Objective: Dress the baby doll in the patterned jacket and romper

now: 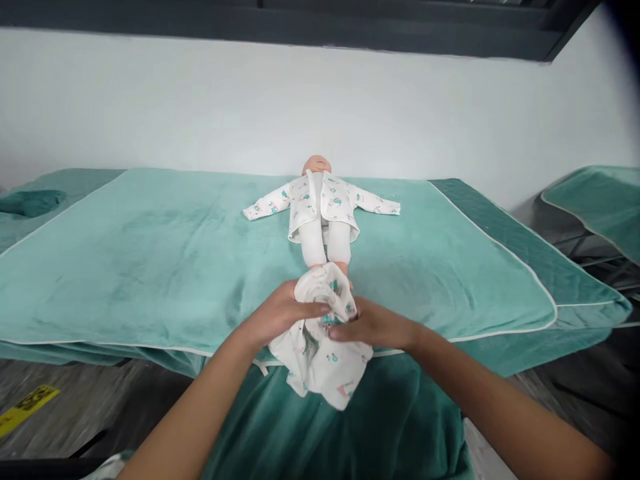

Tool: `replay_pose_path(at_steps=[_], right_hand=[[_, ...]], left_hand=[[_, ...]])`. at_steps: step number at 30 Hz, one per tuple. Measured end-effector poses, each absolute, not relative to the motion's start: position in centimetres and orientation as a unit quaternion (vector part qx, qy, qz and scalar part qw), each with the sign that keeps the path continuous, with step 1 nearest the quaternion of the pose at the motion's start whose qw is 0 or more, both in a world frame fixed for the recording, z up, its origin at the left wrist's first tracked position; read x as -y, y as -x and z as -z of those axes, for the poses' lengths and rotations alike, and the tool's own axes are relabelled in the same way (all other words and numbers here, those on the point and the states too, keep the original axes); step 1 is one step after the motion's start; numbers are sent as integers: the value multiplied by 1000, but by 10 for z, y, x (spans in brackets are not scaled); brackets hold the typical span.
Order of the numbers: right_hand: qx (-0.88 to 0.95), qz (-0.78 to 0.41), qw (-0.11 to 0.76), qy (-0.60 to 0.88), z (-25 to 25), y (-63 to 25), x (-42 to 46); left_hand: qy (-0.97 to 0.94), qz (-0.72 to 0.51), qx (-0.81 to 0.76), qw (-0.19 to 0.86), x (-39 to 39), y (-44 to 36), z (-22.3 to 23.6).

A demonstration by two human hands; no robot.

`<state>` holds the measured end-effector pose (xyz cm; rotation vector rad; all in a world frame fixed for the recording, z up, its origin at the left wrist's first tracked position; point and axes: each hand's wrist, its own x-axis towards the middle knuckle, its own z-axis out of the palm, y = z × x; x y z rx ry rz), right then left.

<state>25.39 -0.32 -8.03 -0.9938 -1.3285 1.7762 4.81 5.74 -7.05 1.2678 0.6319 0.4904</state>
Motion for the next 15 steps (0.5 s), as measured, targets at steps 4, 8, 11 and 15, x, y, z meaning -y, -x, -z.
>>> replay_pose_path(at_steps=[4, 8, 11, 15], right_hand=[[532, -678, 279, 424, 100, -261, 25], [507, -530, 406, 546, 122, -270, 30], [496, -378, 487, 611, 132, -272, 18], [466, -270, 495, 682, 139, -269, -8]], left_hand=[[-680, -125, -285, 664, -50, -49, 72], [-761, -133, -319, 548, -43, -62, 65], [-820, -141, -396, 390, -48, -85, 59], [-860, -114, -458, 192, -72, -116, 59]])
